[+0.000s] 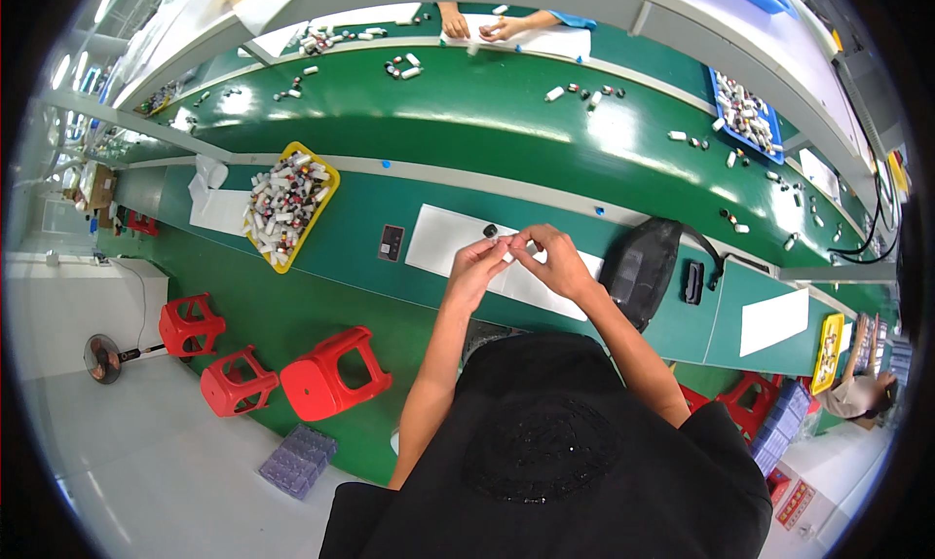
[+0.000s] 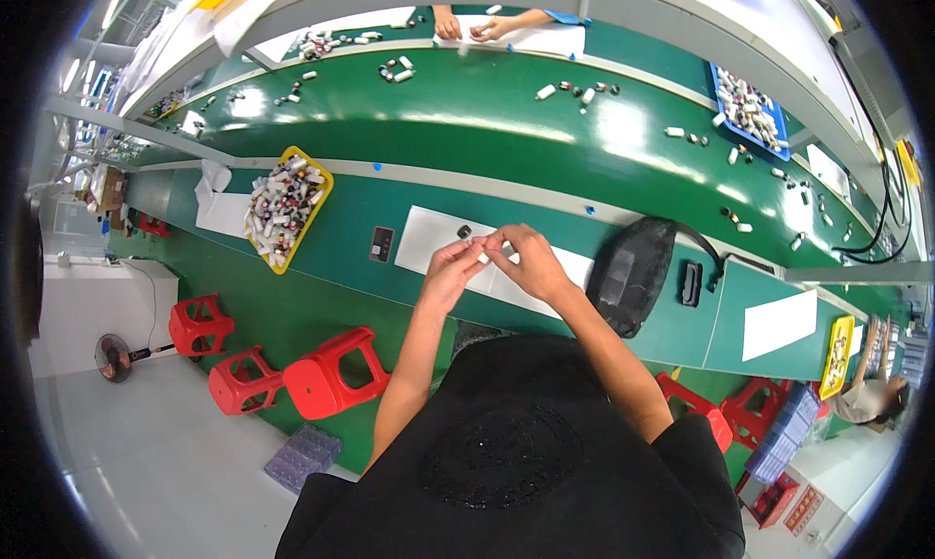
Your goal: Assembling small cylindrical electronic components by inserting pieces and placing them into a yellow tray on a factory assembly line.
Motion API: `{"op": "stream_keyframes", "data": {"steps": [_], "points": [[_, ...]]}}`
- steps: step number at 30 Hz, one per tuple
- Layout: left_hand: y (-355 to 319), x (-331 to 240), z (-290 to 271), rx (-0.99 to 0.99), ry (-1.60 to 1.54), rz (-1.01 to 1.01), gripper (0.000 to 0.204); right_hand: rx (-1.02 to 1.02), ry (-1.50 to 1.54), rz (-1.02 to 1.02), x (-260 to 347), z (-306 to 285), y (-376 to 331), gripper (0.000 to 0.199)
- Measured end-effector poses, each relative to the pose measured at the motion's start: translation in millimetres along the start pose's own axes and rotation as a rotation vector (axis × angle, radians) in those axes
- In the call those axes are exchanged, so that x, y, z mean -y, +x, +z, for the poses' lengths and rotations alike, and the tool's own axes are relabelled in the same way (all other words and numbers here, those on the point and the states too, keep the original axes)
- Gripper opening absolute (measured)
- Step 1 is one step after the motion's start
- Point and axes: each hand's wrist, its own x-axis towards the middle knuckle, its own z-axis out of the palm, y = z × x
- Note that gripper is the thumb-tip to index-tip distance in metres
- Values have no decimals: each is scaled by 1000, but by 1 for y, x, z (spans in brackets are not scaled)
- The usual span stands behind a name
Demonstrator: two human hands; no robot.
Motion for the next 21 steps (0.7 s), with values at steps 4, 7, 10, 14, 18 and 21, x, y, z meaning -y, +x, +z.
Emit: {"op": "stream_keyframes", "data": {"steps": [4, 7, 10, 14, 18, 21], "points": [[-6, 0, 5, 31, 46, 71, 24, -86, 123, -38, -23, 17, -7, 15], [-10, 2, 8, 57, 80, 161, 30, -81, 146, 42, -13, 13, -12, 10], [-19, -4, 16, 91, 131, 192, 36, -27, 272, 66, -21, 7, -18, 15], [-31, -18, 24, 166, 184, 195, 40, -18, 518, 109, -36, 8, -31, 47], [-44, -24, 31, 358, 372, 196, 41, 368, 902, 436, -51, 1, -46, 56], [-53, -34, 39, 314, 505, 15, 35, 468, 1192, 438, -55, 10, -67, 51]]}}
